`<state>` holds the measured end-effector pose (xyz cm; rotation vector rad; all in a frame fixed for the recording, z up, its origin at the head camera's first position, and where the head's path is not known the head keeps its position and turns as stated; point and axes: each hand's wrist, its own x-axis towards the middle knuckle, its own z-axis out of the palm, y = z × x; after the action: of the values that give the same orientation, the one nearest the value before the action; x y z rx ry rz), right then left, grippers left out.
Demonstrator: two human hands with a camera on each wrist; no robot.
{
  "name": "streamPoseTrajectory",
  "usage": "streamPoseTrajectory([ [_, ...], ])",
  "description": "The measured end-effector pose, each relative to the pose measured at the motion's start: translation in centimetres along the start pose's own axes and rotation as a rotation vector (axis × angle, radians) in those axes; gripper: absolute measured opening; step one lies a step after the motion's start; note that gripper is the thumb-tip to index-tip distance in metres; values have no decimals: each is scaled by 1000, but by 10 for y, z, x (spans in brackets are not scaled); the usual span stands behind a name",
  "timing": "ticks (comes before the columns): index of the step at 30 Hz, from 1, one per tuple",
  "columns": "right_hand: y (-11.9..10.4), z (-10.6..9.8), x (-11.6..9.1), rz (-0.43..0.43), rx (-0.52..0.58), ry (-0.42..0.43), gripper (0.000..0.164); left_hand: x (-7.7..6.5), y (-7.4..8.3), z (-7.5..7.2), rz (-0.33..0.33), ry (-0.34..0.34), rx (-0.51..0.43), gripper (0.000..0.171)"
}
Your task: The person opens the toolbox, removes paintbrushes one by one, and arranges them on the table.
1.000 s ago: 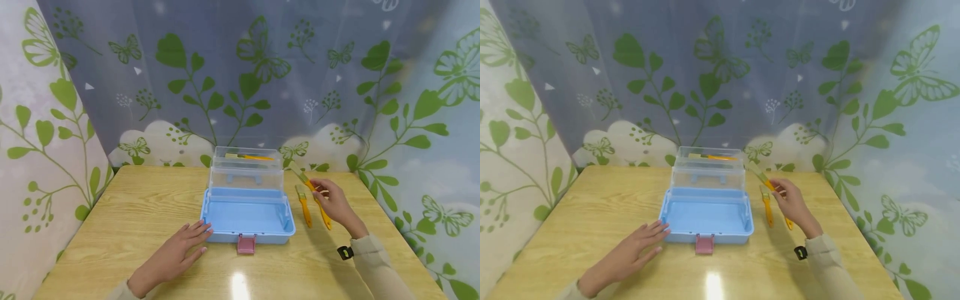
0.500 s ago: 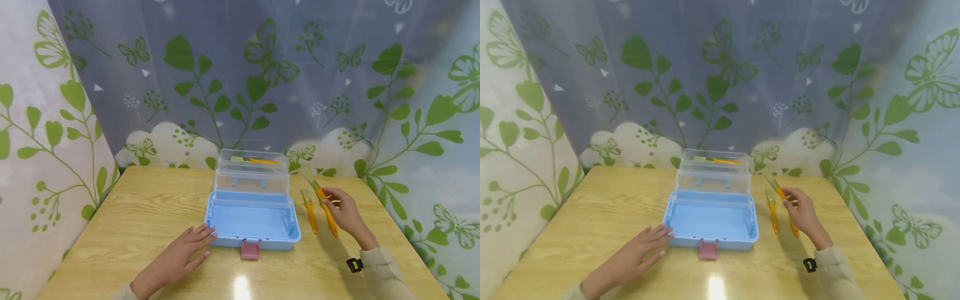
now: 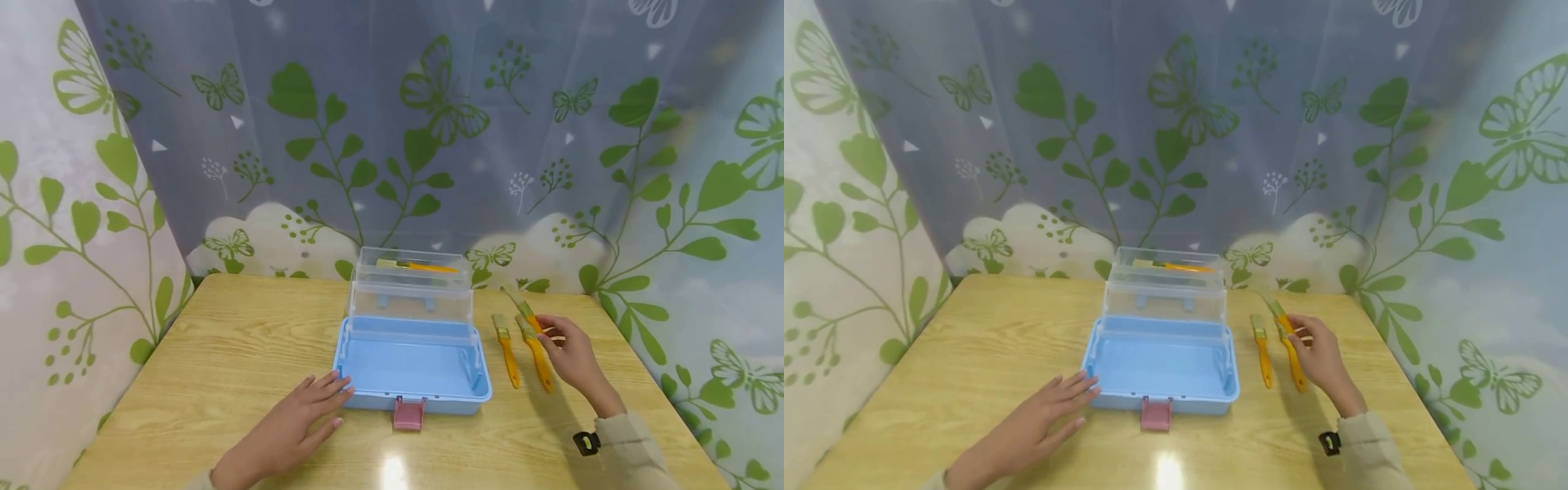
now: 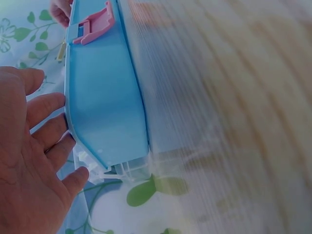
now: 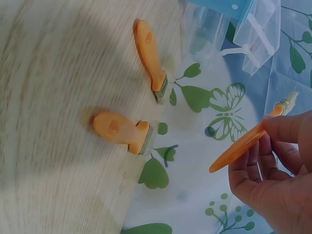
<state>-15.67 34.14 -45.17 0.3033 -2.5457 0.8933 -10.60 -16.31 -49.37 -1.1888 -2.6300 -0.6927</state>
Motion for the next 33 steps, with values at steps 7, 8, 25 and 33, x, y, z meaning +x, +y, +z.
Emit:
streamPoseTrajectory([
  [7,6,0,-3,25,-18,3,32,-3,0,0,-16,-23,-17,48],
  [8,7,0,-3,30,-22,6,33,-3,0,0,-19,-25,-22,48],
  [25,29,-6,-14,159,-29,4,31,0,2,0,-25,-33,-1,49],
  [33,43,-7,-20,219,-57,-8,30,0,1,1,-7,-15,29,47],
])
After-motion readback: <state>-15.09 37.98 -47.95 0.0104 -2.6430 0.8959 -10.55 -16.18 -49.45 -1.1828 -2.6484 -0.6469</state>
